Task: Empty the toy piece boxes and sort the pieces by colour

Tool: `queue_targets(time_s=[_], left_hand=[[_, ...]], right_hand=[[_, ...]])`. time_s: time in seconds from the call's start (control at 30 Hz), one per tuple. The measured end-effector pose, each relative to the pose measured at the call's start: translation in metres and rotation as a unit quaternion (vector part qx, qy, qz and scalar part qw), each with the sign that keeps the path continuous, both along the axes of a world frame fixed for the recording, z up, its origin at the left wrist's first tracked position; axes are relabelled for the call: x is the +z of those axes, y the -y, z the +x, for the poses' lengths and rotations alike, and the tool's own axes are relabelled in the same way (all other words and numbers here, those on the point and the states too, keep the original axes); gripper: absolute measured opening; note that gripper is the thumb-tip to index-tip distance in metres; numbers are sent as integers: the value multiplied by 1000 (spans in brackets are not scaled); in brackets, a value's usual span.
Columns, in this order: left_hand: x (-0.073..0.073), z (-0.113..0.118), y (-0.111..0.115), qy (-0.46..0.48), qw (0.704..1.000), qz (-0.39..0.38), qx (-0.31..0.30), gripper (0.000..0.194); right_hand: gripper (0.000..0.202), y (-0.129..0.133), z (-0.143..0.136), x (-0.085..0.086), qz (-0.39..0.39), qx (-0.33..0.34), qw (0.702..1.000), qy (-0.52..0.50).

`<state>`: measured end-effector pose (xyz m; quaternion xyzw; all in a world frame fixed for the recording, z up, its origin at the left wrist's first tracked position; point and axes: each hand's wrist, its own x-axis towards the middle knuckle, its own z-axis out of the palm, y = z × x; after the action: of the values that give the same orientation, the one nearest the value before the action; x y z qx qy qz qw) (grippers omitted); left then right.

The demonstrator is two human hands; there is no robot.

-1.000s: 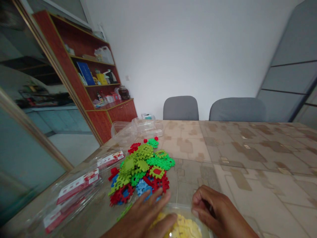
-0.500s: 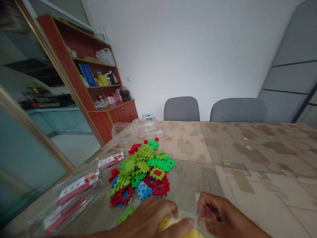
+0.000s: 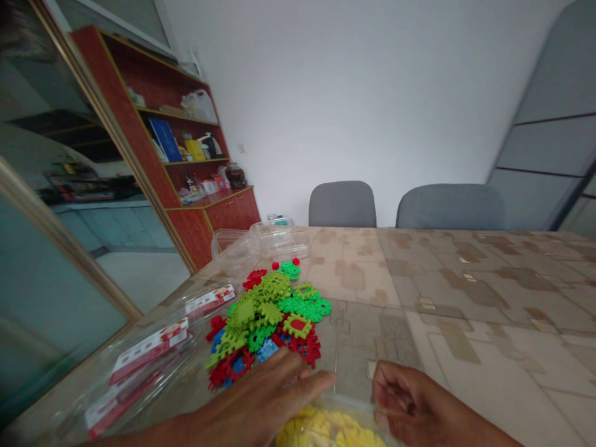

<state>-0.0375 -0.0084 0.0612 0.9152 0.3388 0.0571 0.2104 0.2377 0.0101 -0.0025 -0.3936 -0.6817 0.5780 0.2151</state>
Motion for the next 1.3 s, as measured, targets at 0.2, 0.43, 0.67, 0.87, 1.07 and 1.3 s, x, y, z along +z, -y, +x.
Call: queue_targets(time_s=[0.2,0.43,0.67,0.87,1.07,1.3], left_hand=[[14,-2,-5,46,995,-88,16,75],[16,-13,-17,118,966,-190,128,28],[12,-8,-14,93,982,-96,132,9],[22,-6,-21,112,964,-199,135,9],[22,-2,-38,85,928,-341,127,14],[30,15,-34,62,957,-264,105,15]], right_hand=[[50,3,-5,4,20,-37,997,71],[57,7,0,14,-1,-6,1000,2],[55,11,-3,30,26,13,999,29],[44,12,-1,30,28,3,999,35],[46,14,-9,32,49,-11,997,53],[42,12,-29,16,152,-59,983,86]])
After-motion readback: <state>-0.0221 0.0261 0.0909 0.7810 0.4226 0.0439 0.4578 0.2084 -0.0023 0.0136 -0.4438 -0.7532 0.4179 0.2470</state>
